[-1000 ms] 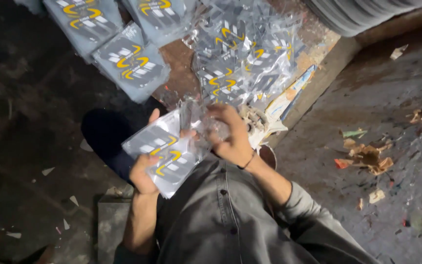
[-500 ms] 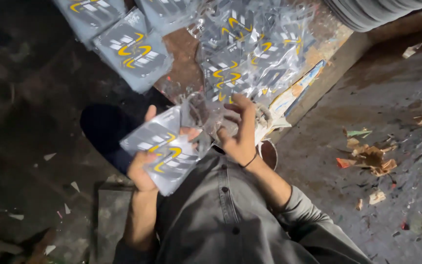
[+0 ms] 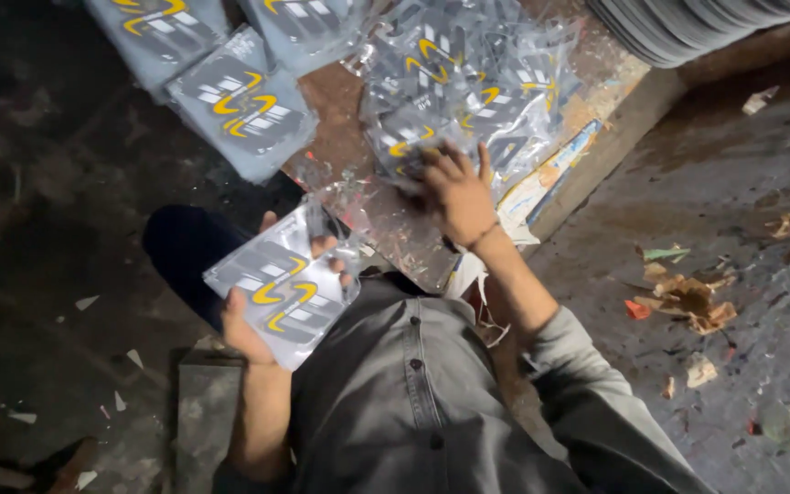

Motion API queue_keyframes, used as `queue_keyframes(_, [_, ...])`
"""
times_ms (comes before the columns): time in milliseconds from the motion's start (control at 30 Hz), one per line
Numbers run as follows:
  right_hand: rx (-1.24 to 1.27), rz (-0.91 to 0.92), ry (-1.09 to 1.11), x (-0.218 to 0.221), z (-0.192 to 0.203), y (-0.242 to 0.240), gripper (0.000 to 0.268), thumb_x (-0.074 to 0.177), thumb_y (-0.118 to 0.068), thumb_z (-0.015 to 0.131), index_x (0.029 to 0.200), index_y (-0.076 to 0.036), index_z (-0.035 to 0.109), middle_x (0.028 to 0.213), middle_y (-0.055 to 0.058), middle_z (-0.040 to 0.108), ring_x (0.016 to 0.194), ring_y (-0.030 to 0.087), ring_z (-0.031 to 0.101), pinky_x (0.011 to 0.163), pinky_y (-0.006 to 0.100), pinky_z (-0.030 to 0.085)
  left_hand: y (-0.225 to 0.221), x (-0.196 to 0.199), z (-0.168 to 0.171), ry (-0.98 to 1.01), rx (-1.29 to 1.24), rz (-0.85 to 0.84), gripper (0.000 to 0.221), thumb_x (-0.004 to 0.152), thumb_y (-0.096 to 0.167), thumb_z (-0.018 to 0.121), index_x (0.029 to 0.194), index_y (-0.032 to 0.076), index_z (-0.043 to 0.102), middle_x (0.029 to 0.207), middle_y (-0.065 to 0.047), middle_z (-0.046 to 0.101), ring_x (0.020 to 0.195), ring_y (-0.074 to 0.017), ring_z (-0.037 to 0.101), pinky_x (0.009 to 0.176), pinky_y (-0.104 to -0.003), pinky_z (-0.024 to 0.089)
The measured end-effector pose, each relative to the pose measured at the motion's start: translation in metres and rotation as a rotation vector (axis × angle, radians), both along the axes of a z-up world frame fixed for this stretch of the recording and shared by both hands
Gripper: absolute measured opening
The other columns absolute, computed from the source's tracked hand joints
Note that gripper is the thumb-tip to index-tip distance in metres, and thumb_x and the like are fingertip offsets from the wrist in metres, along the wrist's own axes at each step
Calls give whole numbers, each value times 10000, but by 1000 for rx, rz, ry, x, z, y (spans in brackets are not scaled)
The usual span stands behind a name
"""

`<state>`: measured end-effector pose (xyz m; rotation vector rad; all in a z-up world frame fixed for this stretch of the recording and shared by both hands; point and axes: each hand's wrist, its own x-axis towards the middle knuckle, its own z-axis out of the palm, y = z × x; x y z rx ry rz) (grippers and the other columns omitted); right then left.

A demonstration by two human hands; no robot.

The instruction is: The recorder is seen sorting through a pile of printed labels and using scissors to cut them.

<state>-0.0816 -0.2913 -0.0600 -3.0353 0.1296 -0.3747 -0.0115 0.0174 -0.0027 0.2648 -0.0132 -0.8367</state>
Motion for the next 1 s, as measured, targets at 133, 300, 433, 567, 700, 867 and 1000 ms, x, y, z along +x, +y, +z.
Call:
queue_keyframes(133, [607,-115,59,-16,3,-9,233,925,-82,648,1140,-155,702,1214,78,749,1358,254,625,1235,595,221,-1,-2,4,19,-2,10,889,969,579,613,1696,259,214,1522,-312,426,1298,-459,476,1124,-611,404])
queue_keyframes(300, [802,-208,-493,-10,100,47,234,1107,-53,414,1281,17,552,1259,211,643,1131,291,620,1144,442,416,-8,-6,-7,-33,93,-10,904,964,561,628,1693,290,165,1524,-320,425,1334,-459,499,1122,-568,419])
queue_keyframes(433, [640,378,-396,-21,93,95,212,1069,-201,407,1108,-28,522,1306,217,554,1258,408,539,1077,538,439,-22,-10,-12,-64,148,5,913,956,513,649,1690,267,164,1591,-292,415,1330,-426,496,1117,-550,422])
queue_keyframes(567, [754,616,-69,-22,97,111,230,990,-238,733,1082,-40,663,1270,177,665,1259,367,634,1059,458,543,-12,-11,-31,16,38,-7,878,963,348,662,1700,199,209,1477,-299,463,1317,-463,524,1146,-607,407])
queue_keyframes(700, [102,132,302,-6,55,63,175,859,-222,641,1017,-162,684,1146,109,714,1118,308,675,974,428,439,-1,-4,-21,98,11,16,898,921,273,677,1680,227,198,1461,-258,482,1344,-447,529,1197,-627,385])
queue_keyframes(867, [56,48,43,-14,2,6,413,819,-84,582,1226,-124,637,1192,111,669,1147,295,641,1217,616,284,-5,-2,-19,-28,143,64,947,883,248,705,1674,217,185,1493,-281,464,1322,-457,531,1163,-604,401])
queue_keyframes(1000, [428,75,75,-37,1,15,284,857,-90,616,1113,-173,524,1401,13,646,1318,184,609,1317,594,220,-15,-4,-20,-119,234,67,996,881,218,705,1687,239,121,1531,-267,436,1319,-416,533,1181,-560,401])
